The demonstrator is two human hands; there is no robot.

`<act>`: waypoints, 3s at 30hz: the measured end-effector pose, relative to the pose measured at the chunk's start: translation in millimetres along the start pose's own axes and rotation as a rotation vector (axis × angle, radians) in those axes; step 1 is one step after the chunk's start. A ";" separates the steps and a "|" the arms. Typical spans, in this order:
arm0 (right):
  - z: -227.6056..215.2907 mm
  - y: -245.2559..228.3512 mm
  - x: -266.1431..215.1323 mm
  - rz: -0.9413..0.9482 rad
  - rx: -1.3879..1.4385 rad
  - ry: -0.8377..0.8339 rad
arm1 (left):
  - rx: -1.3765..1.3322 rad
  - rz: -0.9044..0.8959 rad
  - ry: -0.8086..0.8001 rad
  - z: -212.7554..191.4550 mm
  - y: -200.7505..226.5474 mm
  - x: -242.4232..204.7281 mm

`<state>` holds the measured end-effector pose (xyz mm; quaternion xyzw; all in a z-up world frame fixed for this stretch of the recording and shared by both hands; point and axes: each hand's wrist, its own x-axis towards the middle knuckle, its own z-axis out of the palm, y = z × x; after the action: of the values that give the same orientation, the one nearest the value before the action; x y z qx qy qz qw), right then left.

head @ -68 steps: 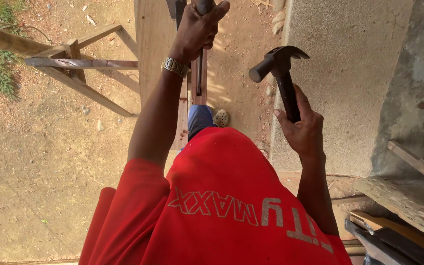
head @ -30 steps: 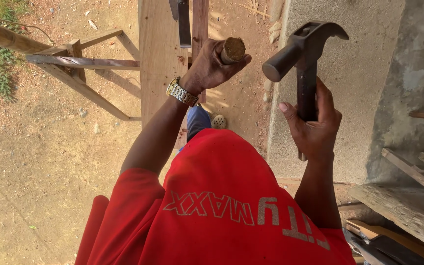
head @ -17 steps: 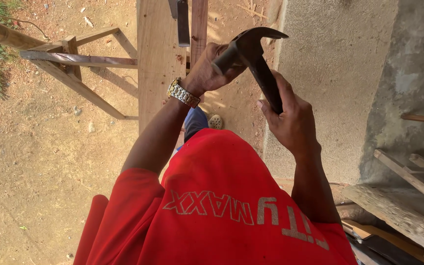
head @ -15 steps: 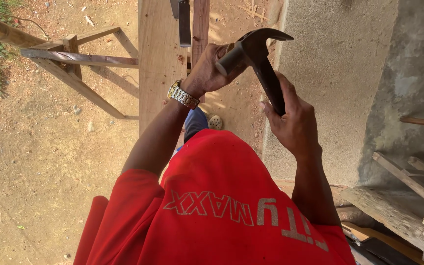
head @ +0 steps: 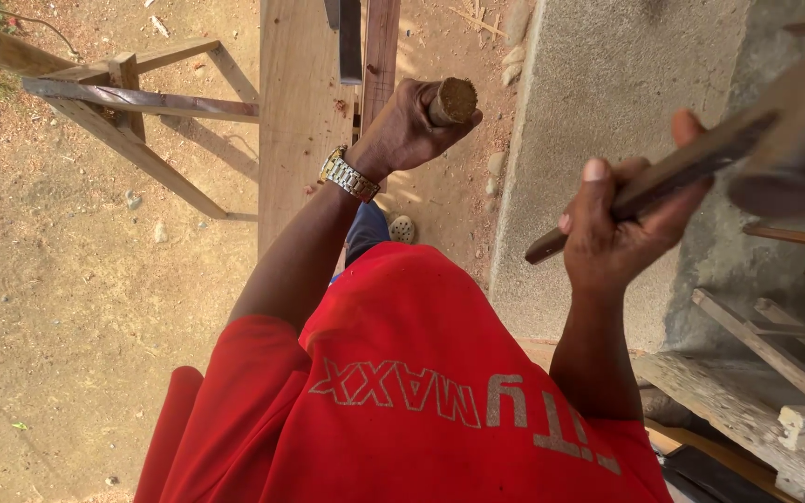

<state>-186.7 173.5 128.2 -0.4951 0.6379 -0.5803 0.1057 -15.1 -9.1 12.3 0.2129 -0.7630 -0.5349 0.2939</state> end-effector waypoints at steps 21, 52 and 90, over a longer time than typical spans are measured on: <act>-0.8 -30.1 42.8 -0.122 0.232 0.065 | -0.079 -0.067 0.071 -15.4 -10.3 -0.4; 28.1 -10.9 16.4 -0.050 -0.632 -0.743 | -0.156 -0.075 0.043 -16.0 -26.0 -5.8; 148.3 -0.4 25.5 -0.077 0.336 -0.530 | 0.019 -0.093 0.281 -26.7 -11.6 -105.9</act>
<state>-93.7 60.1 94.7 -0.6284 0.4641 -0.5321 0.3265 81.0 36.2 -15.2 0.3233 -0.7087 -0.5058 0.3707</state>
